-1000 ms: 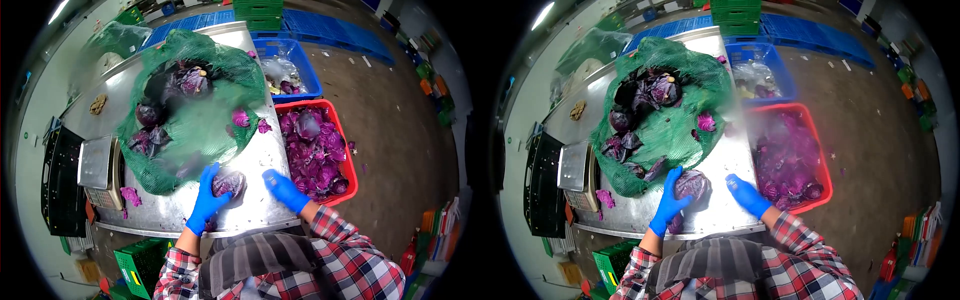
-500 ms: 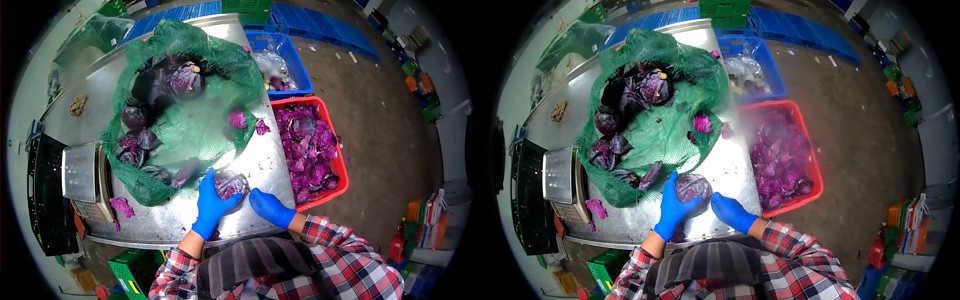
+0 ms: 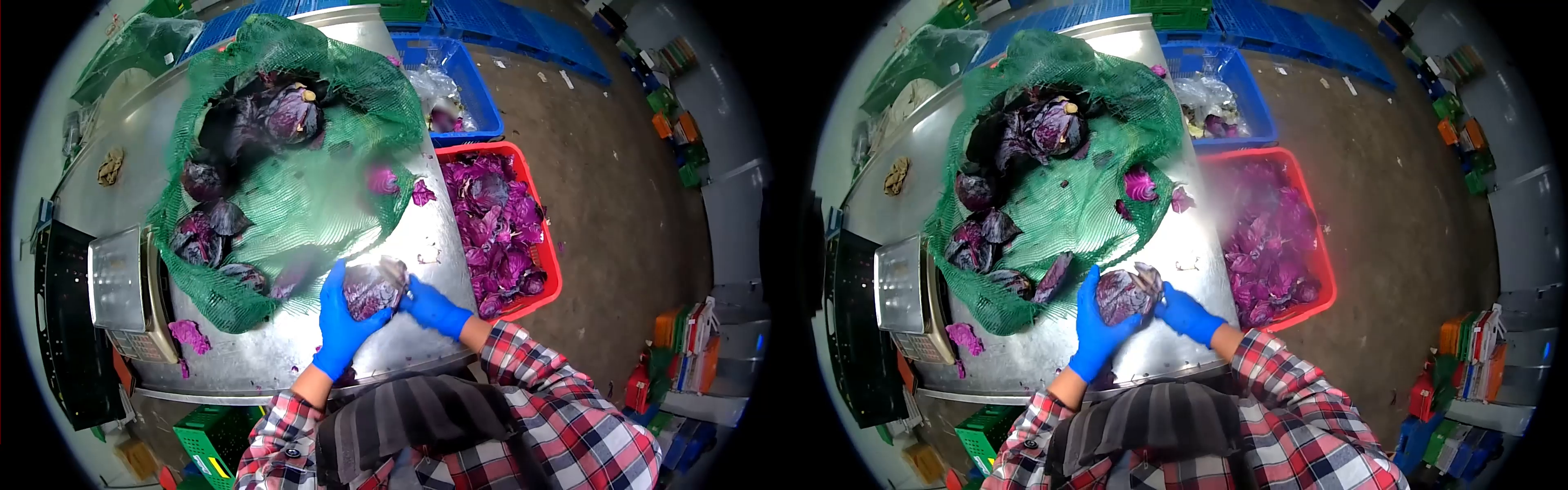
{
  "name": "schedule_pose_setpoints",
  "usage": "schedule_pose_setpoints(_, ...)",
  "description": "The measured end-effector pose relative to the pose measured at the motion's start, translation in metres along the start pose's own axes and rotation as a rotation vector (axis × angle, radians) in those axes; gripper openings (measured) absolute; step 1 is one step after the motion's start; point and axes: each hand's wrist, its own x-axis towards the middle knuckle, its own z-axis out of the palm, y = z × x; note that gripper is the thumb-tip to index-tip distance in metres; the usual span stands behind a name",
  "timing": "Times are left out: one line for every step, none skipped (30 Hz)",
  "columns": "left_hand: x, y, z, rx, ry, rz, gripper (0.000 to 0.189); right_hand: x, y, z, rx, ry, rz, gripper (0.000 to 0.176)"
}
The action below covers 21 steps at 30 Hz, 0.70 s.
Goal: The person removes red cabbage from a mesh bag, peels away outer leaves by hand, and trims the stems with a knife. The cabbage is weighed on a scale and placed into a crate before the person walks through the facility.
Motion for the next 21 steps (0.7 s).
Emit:
schedule_pose_setpoints(0.0, 0.001, 0.006, -0.105, 0.031, 0.052, 0.1, -0.001, -0.003, -0.007, -0.14, 0.18, -0.251, 0.048)
schedule_pose_setpoints(0.002, 0.003, 0.011, -0.212, 0.059, 0.106, 0.096, -0.008, -0.005, -0.019, -0.171, 0.227, -0.354, 0.051)
schedule_pose_setpoints(0.003, 0.008, 0.009, -0.303, 0.041, 0.019, 0.092, -0.021, -0.024, -0.032, -0.29, 0.227, -0.295, 0.053)
schedule_pose_setpoints(0.002, 0.014, 0.005, -0.392, 0.017, -0.074, 0.089, -0.032, -0.037, -0.038, -0.403, 0.224, -0.228, 0.055)
schedule_pose_setpoints(0.0, 0.018, 0.004, -0.48, -0.008, -0.176, 0.086, -0.039, -0.041, -0.038, -0.438, 0.207, -0.251, 0.054)
schedule_pose_setpoints(-0.003, 0.017, 0.006, -0.437, 0.017, -0.134, 0.083, -0.046, -0.043, -0.036, -0.471, 0.187, -0.274, 0.053)
schedule_pose_setpoints(-0.004, 0.014, 0.011, -0.394, 0.042, -0.09, 0.081, -0.05, -0.043, -0.034, -0.504, 0.167, -0.297, 0.052)
schedule_pose_setpoints(-0.003, 0.011, 0.014, -0.35, 0.07, -0.039, 0.078, -0.05, -0.041, -0.035, -0.479, 0.165, -0.287, 0.051)
schedule_pose_setpoints(-0.004, 0.01, 0.012, -0.245, -0.012, -0.049, 0.074, -0.049, -0.036, -0.036, -0.455, 0.166, -0.278, 0.05)
schedule_pose_setpoints(-0.007, 0.007, 0.014, -0.252, -0.016, -0.03, 0.073, -0.046, -0.028, -0.035, -0.432, 0.161, -0.269, 0.049)
schedule_pose_setpoints(-0.007, 0.004, 0.017, -0.259, -0.017, -0.005, 0.072, -0.035, -0.004, -0.031, -0.295, 0.239, -0.348, 0.032)
schedule_pose_setpoints(-0.009, 0.004, 0.018, -0.265, -0.021, 0.022, 0.071, -0.029, 0.01, -0.036, -0.074, 0.231, -0.179, 0.033)
schedule_pose_setpoints(-0.017, 0.006, 0.019, -0.326, -0.016, -0.012, 0.071, -0.026, 0.019, -0.043, 0.147, 0.218, -0.009, 0.034)
schedule_pose_setpoints(-0.025, 0.01, 0.018, -0.41, -0.009, -0.007, 0.074, -0.023, 0.026, -0.05, 0.366, 0.198, 0.158, 0.034)
schedule_pose_setpoints(-0.031, 0.009, 0.017, -0.464, 0.006, -0.023, 0.076, -0.035, 0.01, -0.06, 0.309, 0.242, 0.203, 0.036)
schedule_pose_setpoints(-0.036, 0.008, 0.015, -0.519, 0.019, -0.047, 0.078, -0.041, 0.004, -0.061, 0.162, 0.287, 0.132, 0.036)
schedule_pose_setpoints(-0.039, 0.007, 0.012, -0.545, 0.002, -0.128, 0.081, -0.049, 0.004, -0.055, 0.025, 0.328, 0.072, 0.036)
schedule_pose_setpoints(-0.038, 0.007, 0.009, -0.574, -0.012, -0.202, 0.085, -0.053, 0.004, -0.052, -0.117, 0.371, 0.006, 0.037)
schedule_pose_setpoints(-0.036, 0.013, 0.007, -0.533, 0.03, -0.184, 0.092, -0.058, 0.008, -0.038, 0.018, 0.34, -0.131, 0.04)
schedule_pose_setpoints(-0.033, 0.011, 0.006, -0.393, -0.008, -0.164, 0.094, -0.061, 0.01, -0.018, 0.052, 0.395, -0.369, 0.045)
schedule_pose_setpoints(-0.032, 0.007, 0.003, -0.25, -0.051, -0.148, 0.097, -0.061, 0.009, -0.001, 0.062, 0.385, -0.426, 0.05)
